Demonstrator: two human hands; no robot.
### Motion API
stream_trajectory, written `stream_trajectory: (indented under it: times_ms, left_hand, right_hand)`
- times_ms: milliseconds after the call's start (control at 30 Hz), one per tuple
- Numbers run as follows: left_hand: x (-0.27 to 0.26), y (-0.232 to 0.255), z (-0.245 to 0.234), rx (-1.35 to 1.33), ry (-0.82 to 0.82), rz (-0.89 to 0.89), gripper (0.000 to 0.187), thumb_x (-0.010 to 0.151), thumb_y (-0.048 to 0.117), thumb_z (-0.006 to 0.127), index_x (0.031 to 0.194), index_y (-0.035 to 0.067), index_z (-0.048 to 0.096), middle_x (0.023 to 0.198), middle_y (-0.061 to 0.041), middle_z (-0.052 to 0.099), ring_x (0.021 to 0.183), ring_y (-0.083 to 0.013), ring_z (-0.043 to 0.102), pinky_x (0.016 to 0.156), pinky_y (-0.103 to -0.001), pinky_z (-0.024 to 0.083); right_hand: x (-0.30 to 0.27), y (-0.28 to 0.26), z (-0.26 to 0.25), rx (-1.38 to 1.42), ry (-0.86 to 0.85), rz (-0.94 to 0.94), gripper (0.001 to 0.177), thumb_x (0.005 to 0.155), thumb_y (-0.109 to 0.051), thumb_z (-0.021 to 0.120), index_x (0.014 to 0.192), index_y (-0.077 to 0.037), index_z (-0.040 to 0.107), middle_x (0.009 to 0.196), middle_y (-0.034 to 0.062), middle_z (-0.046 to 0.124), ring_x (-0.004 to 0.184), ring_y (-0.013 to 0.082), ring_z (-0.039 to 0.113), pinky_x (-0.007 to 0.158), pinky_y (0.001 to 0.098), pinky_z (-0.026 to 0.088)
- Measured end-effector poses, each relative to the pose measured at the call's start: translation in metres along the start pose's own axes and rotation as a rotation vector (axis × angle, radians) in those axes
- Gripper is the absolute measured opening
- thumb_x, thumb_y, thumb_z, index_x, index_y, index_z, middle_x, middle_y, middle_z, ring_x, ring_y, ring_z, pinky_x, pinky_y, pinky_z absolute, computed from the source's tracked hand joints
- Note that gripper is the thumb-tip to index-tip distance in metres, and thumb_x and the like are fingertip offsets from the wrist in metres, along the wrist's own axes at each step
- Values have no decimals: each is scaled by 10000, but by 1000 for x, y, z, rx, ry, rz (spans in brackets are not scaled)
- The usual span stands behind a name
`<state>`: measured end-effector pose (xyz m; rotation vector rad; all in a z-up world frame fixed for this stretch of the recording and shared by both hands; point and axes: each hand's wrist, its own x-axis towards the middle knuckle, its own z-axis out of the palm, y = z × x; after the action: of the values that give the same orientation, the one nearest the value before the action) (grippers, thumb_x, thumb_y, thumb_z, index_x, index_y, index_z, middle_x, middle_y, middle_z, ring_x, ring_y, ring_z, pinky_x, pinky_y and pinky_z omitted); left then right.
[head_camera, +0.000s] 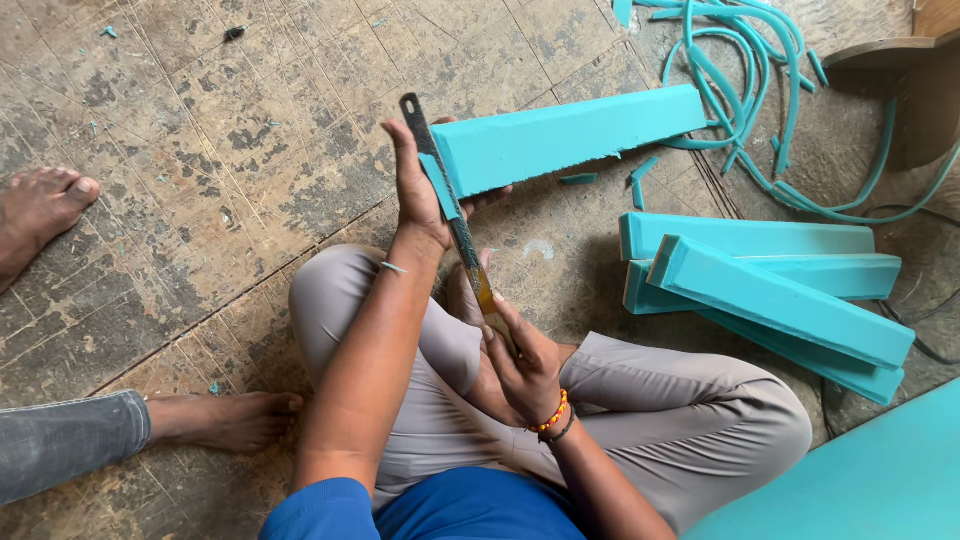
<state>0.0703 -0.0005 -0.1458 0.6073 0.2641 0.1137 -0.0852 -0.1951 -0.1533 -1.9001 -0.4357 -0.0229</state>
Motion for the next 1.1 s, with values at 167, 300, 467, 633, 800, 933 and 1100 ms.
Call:
stream_trajectory:
  times_ms: [167,300,467,633,800,933,1100]
  left_hand:
    - [-6,9,1,-184,-78,-136,1013,731,904,347,1344,111,495,1247,-223,620,1045,-385,700,819,-589,648]
    - [-7,11,0,-261,-241,-127,876,829,754,627,1443,159,438,1417,-215,503,1255,-424,569,998,-627,580]
    - [-11,3,11,203,-345,129,971,794,217,925,1511,248,271,1488,-89,413,1335,-306,547,1042,-527,591]
    - [-10,18,26,472,-338,395,845,809,321,888,1464,124,390,1310,-109,543,1171,-264,634,841,-429,633]
    - [-4,101,9,1309,-8,909,927,896,906,66,993,103,519,969,-16,527,884,-120,576,832,-374,567]
    - [-8,137,-1,753,-161,602,1014,855,910,137,1199,49,546,984,-45,557,798,-118,567,743,-322,589]
    - [-3,147,-1,566,-216,524,995,866,893,159,1217,52,559,1014,-66,591,831,-144,609,770,-353,611]
  right_hand:
    - [12,9,-12,102,93,-111,422,1003,24,677,1416,23,592,1215,145,714,1046,226,687,939,309,543]
    - [41,4,-59,64,531,-25,399,1068,9,628,1462,-1,566,1187,53,667,913,121,645,742,260,543]
    - [64,12,-135,-627,460,179,456,1056,-76,682,1489,6,564,713,71,615,583,146,583,571,327,455]
    - [53,28,-158,-684,607,134,494,1075,-81,685,1522,25,505,764,120,635,634,218,597,618,357,478]
    - [73,56,-185,-682,617,140,305,1071,-53,673,1367,5,625,820,130,675,677,266,655,628,384,496]
    - [94,93,-186,-1012,218,224,206,959,-97,646,1155,-55,694,804,176,692,715,375,666,598,495,515]
    - [118,108,-180,-1108,172,233,87,924,-148,668,977,-88,705,833,142,716,784,382,684,653,504,532]
